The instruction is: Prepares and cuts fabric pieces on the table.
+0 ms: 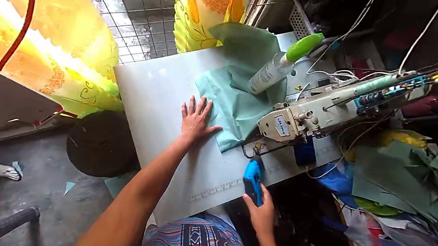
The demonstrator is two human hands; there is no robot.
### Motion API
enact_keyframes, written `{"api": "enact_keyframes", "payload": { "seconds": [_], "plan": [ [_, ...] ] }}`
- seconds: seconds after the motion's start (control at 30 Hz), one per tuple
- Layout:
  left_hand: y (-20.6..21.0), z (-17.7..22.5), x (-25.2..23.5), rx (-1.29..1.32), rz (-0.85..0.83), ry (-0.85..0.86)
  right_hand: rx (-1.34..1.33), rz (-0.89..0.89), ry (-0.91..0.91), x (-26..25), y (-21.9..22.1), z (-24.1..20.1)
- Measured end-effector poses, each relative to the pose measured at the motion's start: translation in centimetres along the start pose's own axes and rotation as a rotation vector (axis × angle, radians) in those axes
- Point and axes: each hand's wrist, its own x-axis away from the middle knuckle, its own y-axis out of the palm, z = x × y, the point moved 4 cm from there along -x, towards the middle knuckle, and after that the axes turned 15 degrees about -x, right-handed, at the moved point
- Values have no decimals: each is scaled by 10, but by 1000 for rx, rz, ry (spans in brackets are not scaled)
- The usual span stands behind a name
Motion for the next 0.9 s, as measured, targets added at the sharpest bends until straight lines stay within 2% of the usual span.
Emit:
{"api": "enact_keyframes", "payload": {
  "seconds": [0.13, 0.27, 0.5, 0.63, 0.7, 0.77, 0.83, 0.9],
  "plan": [
    [4, -1, 0, -59, -66, 11, 39, 147, 30, -28, -15, 15],
    [1, 1, 1, -81, -92, 4, 92, 233, -1, -67, -12, 8],
    [-1, -2, 7, -106, -109, 18, 205, 245, -11, -78, -6, 10],
    [-5, 7, 17, -43, -22, -20, 294, 214, 18, -79, -4, 4],
    [-19, 27, 35, 52, 23, -51, 321, 212, 31, -81, -3, 3],
    [-44, 68, 71, 217, 17, 6, 320, 227, 7, -81, -5, 7],
    [-77, 133, 115, 424, 7, 231, 355, 202, -19, -81, -10, 8],
    [-130, 210, 170, 634, 36, 554, 547, 52, 7, -77, -13, -2]
  ]
}}
